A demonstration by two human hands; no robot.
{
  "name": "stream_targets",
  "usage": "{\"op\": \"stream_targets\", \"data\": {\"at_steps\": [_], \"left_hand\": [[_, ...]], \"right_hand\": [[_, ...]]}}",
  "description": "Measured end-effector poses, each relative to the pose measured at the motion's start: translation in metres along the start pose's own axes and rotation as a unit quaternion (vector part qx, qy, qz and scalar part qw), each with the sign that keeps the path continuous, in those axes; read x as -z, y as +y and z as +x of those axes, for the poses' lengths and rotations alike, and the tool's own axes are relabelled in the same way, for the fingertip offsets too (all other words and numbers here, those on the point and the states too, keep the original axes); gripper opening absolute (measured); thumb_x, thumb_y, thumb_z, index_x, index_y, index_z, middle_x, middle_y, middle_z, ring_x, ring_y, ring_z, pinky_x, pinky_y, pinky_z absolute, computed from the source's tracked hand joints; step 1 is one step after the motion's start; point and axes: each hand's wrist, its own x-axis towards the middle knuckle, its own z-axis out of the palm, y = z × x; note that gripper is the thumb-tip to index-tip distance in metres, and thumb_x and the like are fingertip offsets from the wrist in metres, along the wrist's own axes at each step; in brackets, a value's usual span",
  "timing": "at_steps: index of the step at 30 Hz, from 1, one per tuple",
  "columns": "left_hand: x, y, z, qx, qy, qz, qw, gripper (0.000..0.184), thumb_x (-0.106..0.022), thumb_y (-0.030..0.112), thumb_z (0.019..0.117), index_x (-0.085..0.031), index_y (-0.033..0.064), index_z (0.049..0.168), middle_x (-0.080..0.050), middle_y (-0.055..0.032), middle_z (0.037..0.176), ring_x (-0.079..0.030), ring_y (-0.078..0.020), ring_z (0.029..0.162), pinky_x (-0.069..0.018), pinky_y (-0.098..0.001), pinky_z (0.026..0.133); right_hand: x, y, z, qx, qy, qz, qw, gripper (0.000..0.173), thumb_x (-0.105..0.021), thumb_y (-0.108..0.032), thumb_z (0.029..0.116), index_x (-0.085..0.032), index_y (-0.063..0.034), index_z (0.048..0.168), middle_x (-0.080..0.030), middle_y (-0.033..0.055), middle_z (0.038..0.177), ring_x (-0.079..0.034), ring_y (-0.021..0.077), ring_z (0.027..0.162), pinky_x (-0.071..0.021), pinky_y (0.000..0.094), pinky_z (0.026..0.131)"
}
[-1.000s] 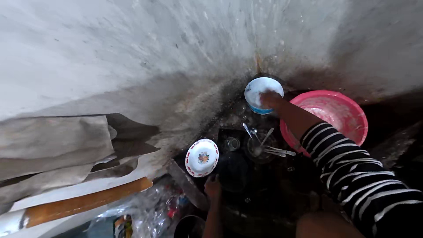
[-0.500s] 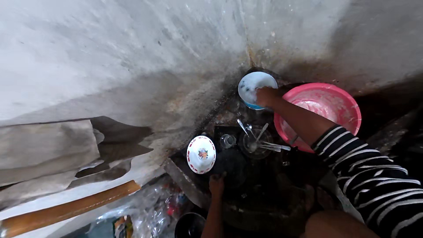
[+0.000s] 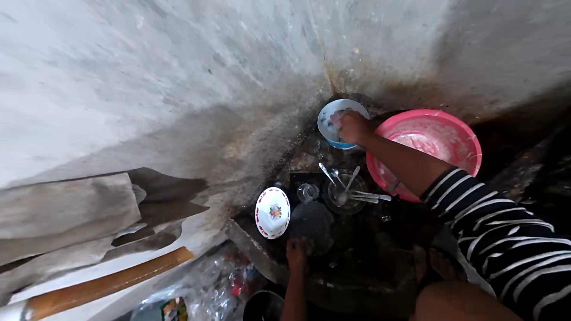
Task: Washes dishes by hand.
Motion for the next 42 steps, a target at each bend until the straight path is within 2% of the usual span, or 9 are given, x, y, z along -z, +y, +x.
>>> {"op": "stream_targets", "data": {"at_steps": [3, 9, 13, 16, 21, 26, 30, 36, 42], "left_hand": [[0.007, 0.012, -0.01, -0.007, 0.007, -0.001, 1.0, 0.043, -0.065, 0.01, 0.1, -0.048, -0.0037, 0.137, -0.068, -0.0236, 0.112, -0.071, -0.0305, 0.093, -0.062, -0.0471, 0.08], [0.043, 0.048, -0.038, -0.101, 0.045, 0.05, 0.993, 0.034, -0.069, 0.009, 0.0965, -0.056, -0.0029, 0.125, -0.069, -0.0167, 0.099, -0.069, -0.0218, 0.081, -0.0607, -0.041, 0.072], [0.043, 0.101, -0.082, -0.116, 0.038, 0.02, 0.992, 0.023, -0.058, 0.002, 0.101, -0.053, -0.0024, 0.123, -0.072, -0.0138, 0.091, -0.073, -0.0208, 0.073, -0.0633, -0.0387, 0.064], [0.028, 0.142, -0.115, -0.112, -0.032, -0.032, 0.993, 0.021, -0.048, -0.002, 0.1044, -0.045, -0.0018, 0.125, -0.073, -0.0205, 0.093, -0.075, -0.0321, 0.071, -0.0651, -0.045, 0.061], [-0.024, 0.185, -0.143, -0.127, -0.114, -0.041, 0.984, 0.028, -0.048, -0.003, 0.1043, -0.041, -0.0012, 0.131, -0.073, -0.0244, 0.099, -0.076, -0.037, 0.075, -0.0657, -0.0468, 0.065], [-0.093, 0.205, -0.15, -0.225, -0.122, 0.015, 0.967, 0.037, -0.056, -0.002, 0.1021, -0.037, -0.0005, 0.134, -0.07, -0.0209, 0.103, -0.076, -0.0301, 0.077, -0.067, -0.0434, 0.065], [-0.133, 0.219, -0.145, -0.336, -0.074, 0.153, 0.927, 0.051, -0.066, 0.006, 0.0973, -0.039, 0.0008, 0.14, -0.066, -0.0146, 0.116, -0.069, -0.0191, 0.101, -0.0588, -0.0394, 0.088], [-0.184, 0.251, -0.157, -0.357, -0.009, 0.304, 0.883, 0.057, -0.071, 0.016, 0.0965, -0.041, -0.0019, 0.141, -0.069, -0.0219, 0.106, -0.072, -0.0332, 0.089, -0.0592, -0.0532, 0.081], [-0.202, 0.255, -0.148, -0.413, -0.018, 0.312, 0.856, 0.051, -0.066, 0.02, 0.1011, -0.042, -0.0016, 0.141, -0.073, -0.0151, 0.093, -0.075, -0.025, 0.073, -0.0644, -0.0458, 0.068]], "right_hand": [[0.005, 0.003, 0.002, 0.021, 0.053, 0.061, 0.996, 0.048, -0.068, -0.026, 0.093, -0.063, -0.0188, 0.14, -0.06, 0.0147, 0.142, -0.058, 0.037, 0.129, -0.0498, 0.0625, 0.102], [0.031, -0.001, -0.029, -0.005, 0.115, 0.225, 0.967, 0.048, -0.066, -0.033, 0.0989, -0.06, -0.0136, 0.143, -0.065, 0.0171, 0.134, -0.063, 0.0334, 0.122, -0.0501, 0.0572, 0.104], [0.043, 0.01, -0.068, -0.047, 0.115, 0.39, 0.913, 0.049, -0.065, -0.034, 0.1009, -0.056, -0.0162, 0.145, -0.066, 0.0189, 0.126, -0.073, 0.0313, 0.101, -0.063, 0.055, 0.086], [0.063, 0.033, -0.108, -0.067, 0.099, 0.497, 0.86, 0.042, -0.061, -0.033, 0.1041, -0.058, -0.0158, 0.143, -0.067, 0.0179, 0.123, -0.073, 0.0321, 0.097, -0.0647, 0.0555, 0.08], [0.091, 0.075, -0.176, -0.113, 0.123, 0.431, 0.887, 0.044, -0.051, -0.045, 0.107, -0.059, -0.0205, 0.142, -0.07, 0.013, 0.121, -0.07, 0.0281, 0.099, -0.0585, 0.0529, 0.083], [0.081, 0.083, -0.21, -0.149, 0.125, 0.416, 0.888, 0.045, -0.049, -0.037, 0.1082, -0.057, -0.0075, 0.142, -0.068, 0.0178, 0.121, -0.068, 0.0271, 0.107, -0.0559, 0.0495, 0.094], [0.048, 0.083, -0.202, -0.171, 0.106, 0.479, 0.854, 0.049, -0.053, -0.035, 0.1061, -0.052, -0.0054, 0.146, -0.066, 0.0185, 0.126, -0.068, 0.0269, 0.109, -0.0572, 0.0481, 0.095], [0.04, 0.09, -0.185, -0.176, 0.126, 0.437, 0.873, 0.061, -0.063, -0.043, 0.1005, -0.051, -0.007, 0.148, -0.067, 0.0195, 0.117, -0.068, 0.0297, 0.1, -0.0568, 0.0498, 0.09], [0.051, 0.09, -0.19, -0.142, 0.113, 0.414, 0.892, 0.06, -0.075, -0.035, 0.093, -0.055, -0.0111, 0.145, -0.067, 0.0172, 0.125, -0.069, 0.0266, 0.106, -0.0574, 0.0475, 0.093]]}}
